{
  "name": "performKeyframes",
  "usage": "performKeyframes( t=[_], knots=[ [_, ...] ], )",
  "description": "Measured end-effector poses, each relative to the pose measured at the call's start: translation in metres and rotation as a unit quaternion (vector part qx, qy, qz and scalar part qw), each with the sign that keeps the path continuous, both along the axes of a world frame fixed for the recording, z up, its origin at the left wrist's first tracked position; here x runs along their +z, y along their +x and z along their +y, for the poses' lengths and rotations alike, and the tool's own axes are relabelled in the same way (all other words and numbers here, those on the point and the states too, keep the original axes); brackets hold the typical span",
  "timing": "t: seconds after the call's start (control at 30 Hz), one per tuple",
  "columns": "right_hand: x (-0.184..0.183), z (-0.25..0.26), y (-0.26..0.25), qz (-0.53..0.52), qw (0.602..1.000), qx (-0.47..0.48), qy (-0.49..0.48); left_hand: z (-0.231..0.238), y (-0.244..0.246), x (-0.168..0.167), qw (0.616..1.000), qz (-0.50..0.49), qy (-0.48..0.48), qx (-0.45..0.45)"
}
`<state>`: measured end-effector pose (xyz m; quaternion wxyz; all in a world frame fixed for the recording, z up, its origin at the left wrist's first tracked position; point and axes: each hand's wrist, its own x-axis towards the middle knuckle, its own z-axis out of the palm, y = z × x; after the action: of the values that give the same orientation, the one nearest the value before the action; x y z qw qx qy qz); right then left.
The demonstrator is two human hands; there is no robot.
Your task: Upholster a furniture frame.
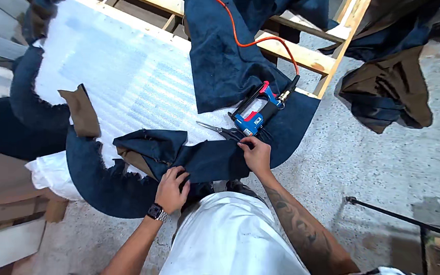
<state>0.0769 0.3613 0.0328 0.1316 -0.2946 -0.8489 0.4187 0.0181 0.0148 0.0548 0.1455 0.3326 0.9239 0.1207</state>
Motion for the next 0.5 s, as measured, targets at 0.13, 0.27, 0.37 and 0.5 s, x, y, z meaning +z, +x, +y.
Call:
performKeyframes(
  t=[0.13,0.27,0.37,0.5],
  knots=[
    [-0.005,0.004,-0.015,0.011,1.0,-0.009,0.017,0.04,-0.019,-0.006,0.997,0.028,0.064,0.029],
    [0.0,0.0,0.007,0.073,0.996,0.022,0.046,0.064,-0.038,-0.027,0.997,0.038,0.066,0.02],
    [0.008,-0.007,0.04,-0.024,0.997,0.023,0.075,0.073,-0.05,-0.037,0.993,0.047,0.063,0.085],
    [-0.001,-0.019,0.057,-0.127,0.989,0.016,0.073,0.082,-0.064,-0.018,0.993,0.03,0.004,0.112]
  ],
)
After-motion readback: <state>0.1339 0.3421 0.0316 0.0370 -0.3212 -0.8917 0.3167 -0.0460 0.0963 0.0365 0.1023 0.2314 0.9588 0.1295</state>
